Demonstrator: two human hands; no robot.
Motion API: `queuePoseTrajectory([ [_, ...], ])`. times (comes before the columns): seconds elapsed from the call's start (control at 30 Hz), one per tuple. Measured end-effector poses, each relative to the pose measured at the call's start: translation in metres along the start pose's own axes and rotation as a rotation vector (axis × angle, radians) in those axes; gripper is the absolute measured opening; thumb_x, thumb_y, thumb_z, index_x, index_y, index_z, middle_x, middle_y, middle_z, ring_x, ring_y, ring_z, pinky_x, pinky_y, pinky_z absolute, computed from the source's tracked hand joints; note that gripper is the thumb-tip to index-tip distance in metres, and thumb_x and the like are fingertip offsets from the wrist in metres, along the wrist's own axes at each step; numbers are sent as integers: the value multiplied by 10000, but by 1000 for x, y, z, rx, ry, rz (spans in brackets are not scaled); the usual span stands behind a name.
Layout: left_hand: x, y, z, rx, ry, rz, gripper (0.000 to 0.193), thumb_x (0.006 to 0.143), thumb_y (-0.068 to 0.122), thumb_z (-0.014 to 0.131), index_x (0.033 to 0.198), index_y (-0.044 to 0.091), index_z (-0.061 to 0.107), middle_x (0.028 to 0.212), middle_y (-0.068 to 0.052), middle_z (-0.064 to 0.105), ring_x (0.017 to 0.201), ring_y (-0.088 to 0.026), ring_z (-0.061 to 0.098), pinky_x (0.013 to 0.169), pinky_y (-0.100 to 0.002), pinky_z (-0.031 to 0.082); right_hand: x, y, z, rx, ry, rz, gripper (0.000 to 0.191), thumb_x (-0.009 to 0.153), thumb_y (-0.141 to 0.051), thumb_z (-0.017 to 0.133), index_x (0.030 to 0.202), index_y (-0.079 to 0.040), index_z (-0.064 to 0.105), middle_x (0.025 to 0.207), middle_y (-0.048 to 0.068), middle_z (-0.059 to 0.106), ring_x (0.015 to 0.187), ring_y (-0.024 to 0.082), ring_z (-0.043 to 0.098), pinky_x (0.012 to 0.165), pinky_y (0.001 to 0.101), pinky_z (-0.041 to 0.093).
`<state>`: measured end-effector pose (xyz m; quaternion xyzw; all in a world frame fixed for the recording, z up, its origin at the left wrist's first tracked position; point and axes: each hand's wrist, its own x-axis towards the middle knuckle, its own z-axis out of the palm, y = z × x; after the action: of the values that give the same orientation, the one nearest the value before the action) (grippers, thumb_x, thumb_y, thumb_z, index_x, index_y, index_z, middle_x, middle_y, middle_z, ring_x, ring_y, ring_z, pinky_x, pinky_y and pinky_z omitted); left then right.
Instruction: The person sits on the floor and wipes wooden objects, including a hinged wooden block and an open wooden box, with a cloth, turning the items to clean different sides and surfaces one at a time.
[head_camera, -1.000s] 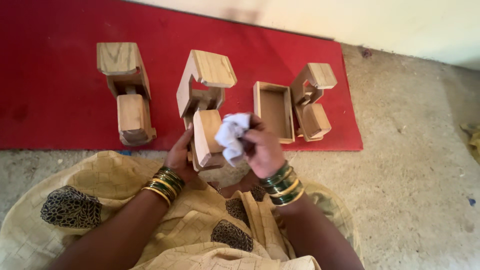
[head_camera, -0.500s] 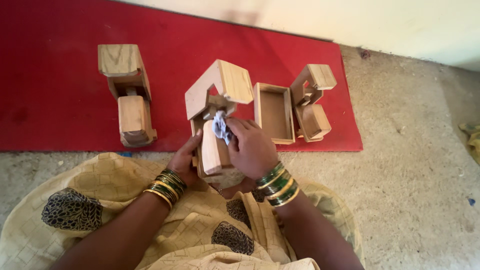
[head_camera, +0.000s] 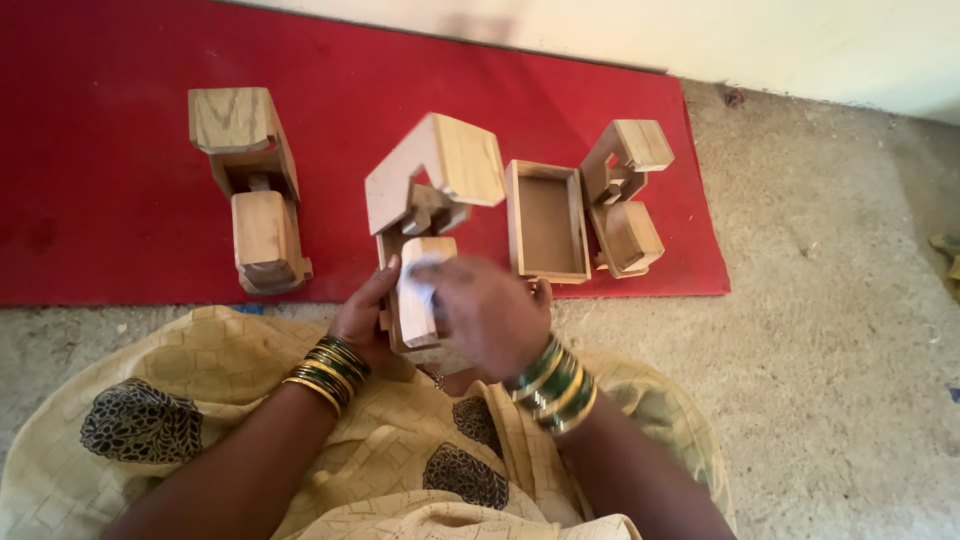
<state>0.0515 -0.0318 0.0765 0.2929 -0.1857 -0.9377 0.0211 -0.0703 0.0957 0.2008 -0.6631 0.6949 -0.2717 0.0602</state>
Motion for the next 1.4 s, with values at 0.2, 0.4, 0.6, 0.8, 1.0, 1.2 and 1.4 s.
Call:
queuePoseTrajectory([
  [0.2, 1, 5, -1, 30, -17, 112, 679, 951, 600, 546, 1386, 79, 559, 1259, -202, 677, 1083, -336, 680, 958, -564, 558, -3, 6, 8, -49, 90, -101, 251, 859, 13, 685, 1080, -79, 758, 1003, 88, 748, 857, 209, 702, 734, 313, 613],
  [0.4, -2, -2, 6, 126, 14, -4, 681, 860, 567, 569, 1416, 175, 533, 1363, -164, 652, 1177, -333, 656, 966, -599, 534, 3, 57, 4, -8, 268, 119, 243, 895, -9, 694, 1127, -48, 754, 1111, 161, 721, 860, 218, 729, 714, 297, 621],
  [0.6, 0, 0, 3, -28, -2, 126, 699, 906, 552, 567, 1463, 133, 521, 1371, -162, 661, 1172, -321, 663, 980, -560, 565, -2, 53, 30, 270, 221, 403, 152, 932, -48, 702, 1073, -70, 754, 908, 61, 777, 666, 126, 703, 601, 247, 575],
  [0.8, -7, 16, 1, -181, -189, 282, 690, 1024, 594, 439, 1507, 104, 495, 1387, -174, 619, 1176, -326, 666, 1012, -527, 533, -5, 50, 17, 623, -158, 433, 188, 922, -54, 688, 1097, -76, 754, 847, 64, 784, 585, 58, 642, 501, 205, 526],
  [1.0, -6, 11, 5, -40, -115, 87, 675, 932, 605, 365, 1460, 201, 481, 1345, -137, 646, 1127, -372, 673, 939, -577, 554, 4, 53, 24, 425, 7, 577, 163, 945, -84, 691, 1095, -84, 755, 849, 58, 788, 534, 115, 622, 464, 251, 487],
  [1.2, -1, -2, 0, -56, -266, -75, 712, 990, 614, 388, 1493, 122, 499, 1349, -217, 635, 1152, -382, 673, 1001, -566, 533, 3, 64, 25, 356, 172, 312, 217, 916, -39, 671, 1128, -7, 707, 1007, 140, 764, 857, 229, 753, 771, 342, 589],
  [1.4, 1, 5, 2, -103, -73, 125, 625, 1006, 522, 458, 1464, 103, 533, 1398, -192, 641, 1216, -352, 652, 1044, -539, 532, 6, 46, 20, 290, 42, 360, 180, 898, -42, 695, 1072, -7, 721, 937, 155, 769, 796, 234, 759, 731, 350, 596],
])
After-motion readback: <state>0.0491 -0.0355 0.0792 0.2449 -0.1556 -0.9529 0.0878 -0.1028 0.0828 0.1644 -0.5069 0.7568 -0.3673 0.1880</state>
